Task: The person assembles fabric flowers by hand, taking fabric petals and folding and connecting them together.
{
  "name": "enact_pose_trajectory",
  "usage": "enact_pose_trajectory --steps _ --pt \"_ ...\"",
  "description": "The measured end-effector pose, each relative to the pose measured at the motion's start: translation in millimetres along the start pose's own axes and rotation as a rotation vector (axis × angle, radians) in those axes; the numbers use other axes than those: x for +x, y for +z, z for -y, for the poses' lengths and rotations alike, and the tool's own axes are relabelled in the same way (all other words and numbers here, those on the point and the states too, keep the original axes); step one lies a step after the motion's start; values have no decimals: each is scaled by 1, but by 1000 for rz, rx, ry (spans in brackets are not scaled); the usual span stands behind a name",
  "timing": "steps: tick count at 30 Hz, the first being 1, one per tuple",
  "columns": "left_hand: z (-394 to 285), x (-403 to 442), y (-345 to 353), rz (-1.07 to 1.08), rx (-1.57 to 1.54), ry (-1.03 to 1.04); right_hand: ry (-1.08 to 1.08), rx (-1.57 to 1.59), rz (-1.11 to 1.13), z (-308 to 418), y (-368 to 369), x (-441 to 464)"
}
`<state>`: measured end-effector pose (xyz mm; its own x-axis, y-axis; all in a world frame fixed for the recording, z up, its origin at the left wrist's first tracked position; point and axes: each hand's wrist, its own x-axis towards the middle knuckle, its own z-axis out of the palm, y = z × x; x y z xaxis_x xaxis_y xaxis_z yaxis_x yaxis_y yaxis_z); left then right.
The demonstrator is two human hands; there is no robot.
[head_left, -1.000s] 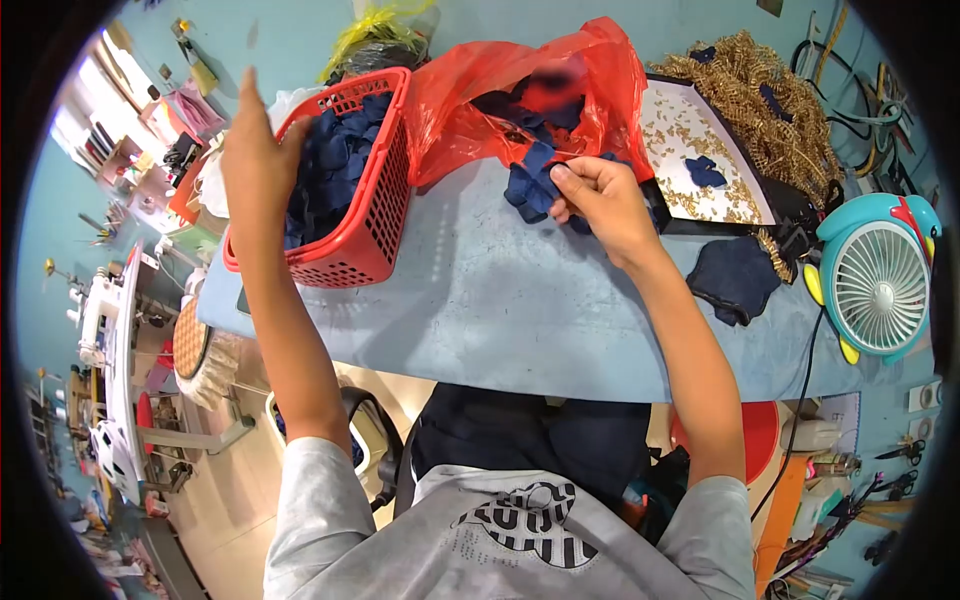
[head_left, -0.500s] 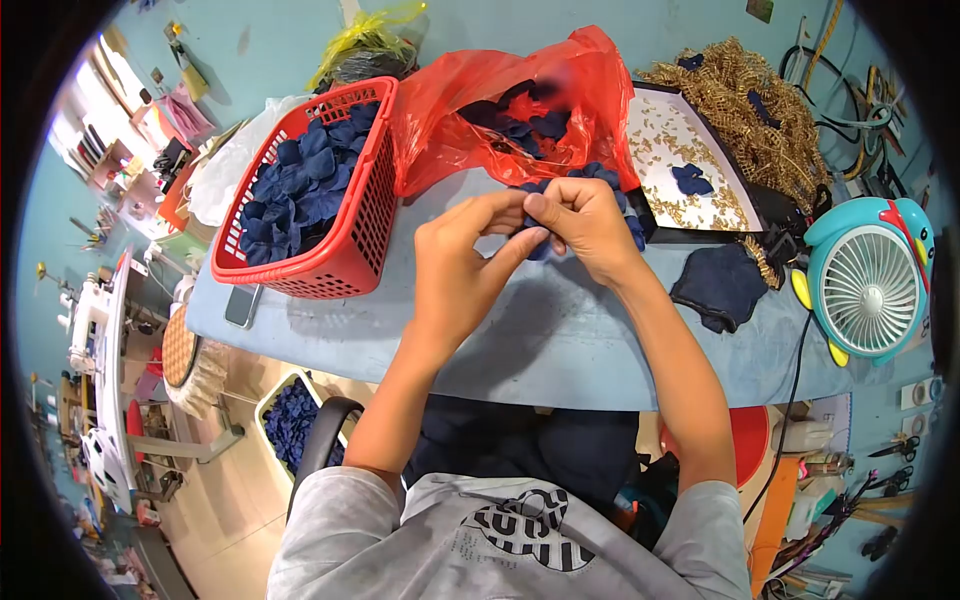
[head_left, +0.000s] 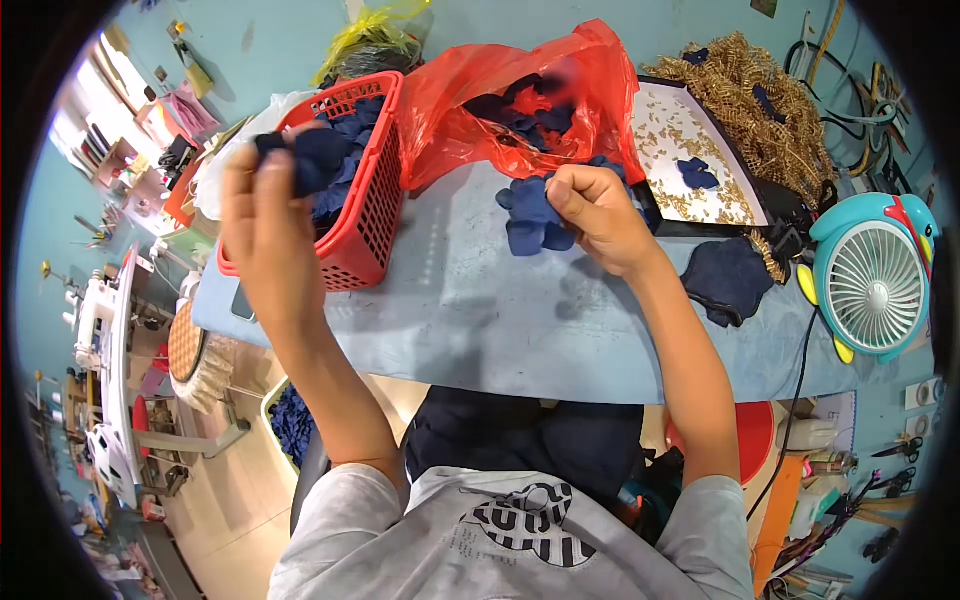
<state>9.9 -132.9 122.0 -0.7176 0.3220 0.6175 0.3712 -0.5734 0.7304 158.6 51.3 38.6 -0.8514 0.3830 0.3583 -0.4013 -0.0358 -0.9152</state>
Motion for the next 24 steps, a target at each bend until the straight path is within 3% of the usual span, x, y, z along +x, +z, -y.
enact_pose_trajectory --steps 2,4,6,9,10,11,13,14,15,17,18,20,23,24 --pt "24 -7 -5 284 297 30 4 59 -10 4 5 -1" --pt "46 -38 11 483 306 -108 21 71 -3 3 9 -2" --pt "52 -65 29 396 -41 -597 16 4 37 1 8 -2" --pt "47 -63 36 464 19 -658 -13 -134 86 1 3 -1" --pt "49 -60 34 438 125 -490 -19 -123 65 2 5 -1" --pt "44 -52 29 418 74 -455 -28 -110 45 1 7 -1" --pt "39 -21 11 311 416 12 25 -122 -90 -2 2 3" --pt "25 -4 2 221 416 7 53 -126 -160 -6 -3 6" --pt "6 12 -1 111 589 26 56 -400 -196 -19 -16 9" --pt "7 56 -27 92 689 118 -278 -1057 -196 -36 -29 9" --pt "13 80 -40 212 766 183 -455 -1381 -185 -42 -30 7" --pt "42 125 -75 526 940 52 -331 -1389 -150 -50 -21 1" --pt "52 116 -74 674 1223 156 -330 -1524 -100 -59 -17 0" --pt "50 115 -69 466 1390 374 -340 -1533 -96 -58 -18 2"
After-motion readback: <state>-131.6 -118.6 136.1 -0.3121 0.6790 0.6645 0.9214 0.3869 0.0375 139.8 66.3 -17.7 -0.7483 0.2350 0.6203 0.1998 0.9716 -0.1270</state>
